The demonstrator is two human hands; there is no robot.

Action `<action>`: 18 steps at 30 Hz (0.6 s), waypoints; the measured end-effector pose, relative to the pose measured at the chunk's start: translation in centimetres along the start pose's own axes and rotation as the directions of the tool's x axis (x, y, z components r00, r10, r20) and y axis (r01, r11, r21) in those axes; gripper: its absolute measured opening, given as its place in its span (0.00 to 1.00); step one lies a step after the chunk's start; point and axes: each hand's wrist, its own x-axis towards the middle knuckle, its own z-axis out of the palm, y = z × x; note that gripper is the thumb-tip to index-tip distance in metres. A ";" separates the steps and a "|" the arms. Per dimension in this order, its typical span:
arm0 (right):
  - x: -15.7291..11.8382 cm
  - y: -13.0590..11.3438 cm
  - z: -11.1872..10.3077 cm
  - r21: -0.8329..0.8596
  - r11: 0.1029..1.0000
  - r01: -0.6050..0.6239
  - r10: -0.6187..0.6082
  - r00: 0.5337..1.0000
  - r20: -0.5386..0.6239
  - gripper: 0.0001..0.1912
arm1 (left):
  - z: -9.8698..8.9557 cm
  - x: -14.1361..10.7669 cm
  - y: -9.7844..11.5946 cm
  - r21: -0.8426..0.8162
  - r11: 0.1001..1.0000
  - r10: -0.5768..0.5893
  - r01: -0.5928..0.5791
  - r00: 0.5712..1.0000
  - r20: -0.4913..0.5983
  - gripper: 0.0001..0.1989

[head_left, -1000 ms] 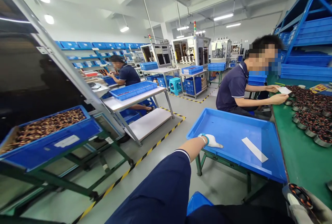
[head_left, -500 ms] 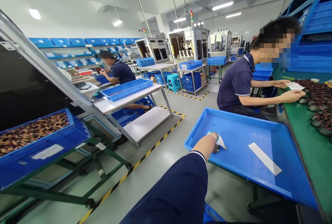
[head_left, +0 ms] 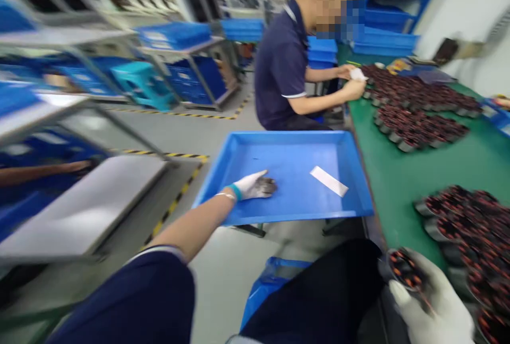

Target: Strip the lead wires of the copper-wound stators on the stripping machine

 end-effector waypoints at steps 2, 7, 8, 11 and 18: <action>-0.7 0.3 -0.4 0.071 0.995 0.063 -0.065 0.998 0.017 0.24 | 1.2 2.2 -0.2 -0.060 0.998 0.026 -0.024 0.999 0.022 0.26; -0.9 -1.2 0.5 0.158 0.983 0.092 -0.091 0.996 -0.016 0.23 | 3.6 6.3 0.4 0.022 0.997 0.080 -0.077 0.981 -0.176 0.30; -0.9 -1.3 0.6 0.181 0.979 0.090 -0.088 0.996 -0.017 0.23 | 4.4 6.9 0.9 0.078 0.992 0.118 -0.103 0.966 -0.229 0.30; -1.2 -1.5 0.6 0.216 0.972 0.090 -0.093 0.996 0.003 0.24 | 7.1 8.2 2.8 0.278 0.930 0.314 -0.239 0.910 -0.269 0.36; -1.0 -2.4 0.2 0.154 0.987 0.035 -0.038 0.999 0.015 0.24 | 11.4 8.3 4.6 0.552 0.625 0.591 -0.552 0.797 0.128 0.35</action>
